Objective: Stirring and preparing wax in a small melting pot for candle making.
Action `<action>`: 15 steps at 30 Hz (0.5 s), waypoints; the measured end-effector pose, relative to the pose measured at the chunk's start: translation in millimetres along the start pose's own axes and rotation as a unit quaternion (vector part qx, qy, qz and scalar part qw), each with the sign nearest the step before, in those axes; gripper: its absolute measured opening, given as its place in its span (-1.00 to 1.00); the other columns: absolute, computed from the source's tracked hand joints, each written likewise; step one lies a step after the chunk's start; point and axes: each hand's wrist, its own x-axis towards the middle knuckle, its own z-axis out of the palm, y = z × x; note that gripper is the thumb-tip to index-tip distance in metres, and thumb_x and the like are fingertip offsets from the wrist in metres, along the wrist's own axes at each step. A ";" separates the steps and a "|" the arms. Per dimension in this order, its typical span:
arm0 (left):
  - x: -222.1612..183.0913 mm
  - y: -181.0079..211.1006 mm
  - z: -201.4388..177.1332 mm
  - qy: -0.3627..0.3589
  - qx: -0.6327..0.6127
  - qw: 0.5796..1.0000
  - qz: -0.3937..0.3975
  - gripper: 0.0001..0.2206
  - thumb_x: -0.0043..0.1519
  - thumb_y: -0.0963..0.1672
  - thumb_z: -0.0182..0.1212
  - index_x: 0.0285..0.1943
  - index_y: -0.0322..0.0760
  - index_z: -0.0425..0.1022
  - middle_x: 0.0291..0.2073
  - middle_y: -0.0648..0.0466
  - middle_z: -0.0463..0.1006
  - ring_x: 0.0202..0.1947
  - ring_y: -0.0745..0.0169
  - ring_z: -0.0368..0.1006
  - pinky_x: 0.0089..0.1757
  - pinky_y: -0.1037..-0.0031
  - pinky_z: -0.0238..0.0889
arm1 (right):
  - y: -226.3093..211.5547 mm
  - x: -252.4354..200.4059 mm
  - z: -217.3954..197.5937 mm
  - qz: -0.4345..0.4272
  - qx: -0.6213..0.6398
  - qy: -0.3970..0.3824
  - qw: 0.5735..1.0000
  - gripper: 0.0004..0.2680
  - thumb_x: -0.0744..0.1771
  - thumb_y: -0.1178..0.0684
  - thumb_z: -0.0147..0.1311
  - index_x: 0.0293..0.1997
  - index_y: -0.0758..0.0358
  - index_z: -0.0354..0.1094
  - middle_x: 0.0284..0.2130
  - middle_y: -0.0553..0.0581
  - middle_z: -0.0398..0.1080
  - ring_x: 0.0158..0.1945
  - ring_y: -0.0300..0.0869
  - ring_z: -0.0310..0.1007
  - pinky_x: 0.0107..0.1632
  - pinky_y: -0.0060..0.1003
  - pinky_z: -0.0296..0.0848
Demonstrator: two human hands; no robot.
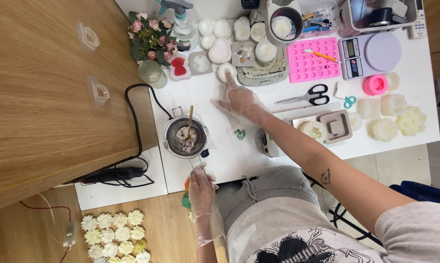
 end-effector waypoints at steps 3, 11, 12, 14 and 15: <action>-2.3 5.6 -0.8 -0.005 0.016 1.000 -0.004 -0.61 0.42 0.02 -0.19 0.20 -0.26 0.43 -0.54 0.12 0.45 -0.62 0.49 0.29 -0.49 0.57 0.33 | 21.0 21.1 25.2 -0.039 -0.006 0.033 0.999 -0.28 0.37 -0.44 -0.07 0.46 0.51 -0.21 0.52 0.45 -0.42 0.17 0.20 0.40 0.13 -0.06 0.45; 2.2 -0.7 -2.0 -0.017 0.002 1.000 0.001 -0.63 0.43 0.01 -0.17 0.21 -0.25 0.43 -0.53 0.10 0.45 -0.61 0.47 0.26 -0.47 0.54 0.32 | 28.4 18.2 2.0 0.003 0.012 0.072 0.997 -0.48 0.40 -0.29 -0.03 0.23 0.52 0.08 0.52 0.50 -0.44 -0.01 0.22 0.53 0.23 -0.06 0.40; 0.2 2.3 -1.1 -0.014 0.009 1.000 -0.002 -0.63 0.43 0.01 -0.17 0.20 -0.24 0.43 -0.52 0.11 0.44 -0.61 0.47 0.25 -0.46 0.55 0.33 | 29.9 14.8 -5.7 0.039 -0.002 0.083 0.996 -0.58 0.44 -0.26 -0.06 0.02 0.47 0.31 0.54 0.54 -0.47 -0.09 0.21 0.59 0.28 -0.06 0.38; 0.4 0.1 -0.7 -0.022 -0.003 1.000 0.006 -0.64 0.43 0.01 -0.17 0.20 -0.25 0.42 -0.52 0.10 0.43 -0.61 0.47 0.25 -0.46 0.55 0.32 | 42.7 11.5 -22.8 0.089 0.058 0.107 0.989 -0.52 0.40 -0.23 -0.01 0.21 0.52 0.11 0.50 0.57 -0.52 -0.01 0.27 0.53 0.24 -0.04 0.39; 0.8 -0.8 -0.9 -0.026 -0.017 0.999 0.015 -0.64 0.43 0.00 -0.16 0.20 -0.25 0.42 -0.52 0.10 0.43 -0.60 0.46 0.26 -0.46 0.55 0.30 | 48.1 10.7 -31.7 0.134 0.117 0.130 0.975 -0.39 0.36 -0.20 0.05 0.40 0.56 -0.08 0.47 0.60 -0.57 0.07 0.33 0.46 0.19 -0.02 0.40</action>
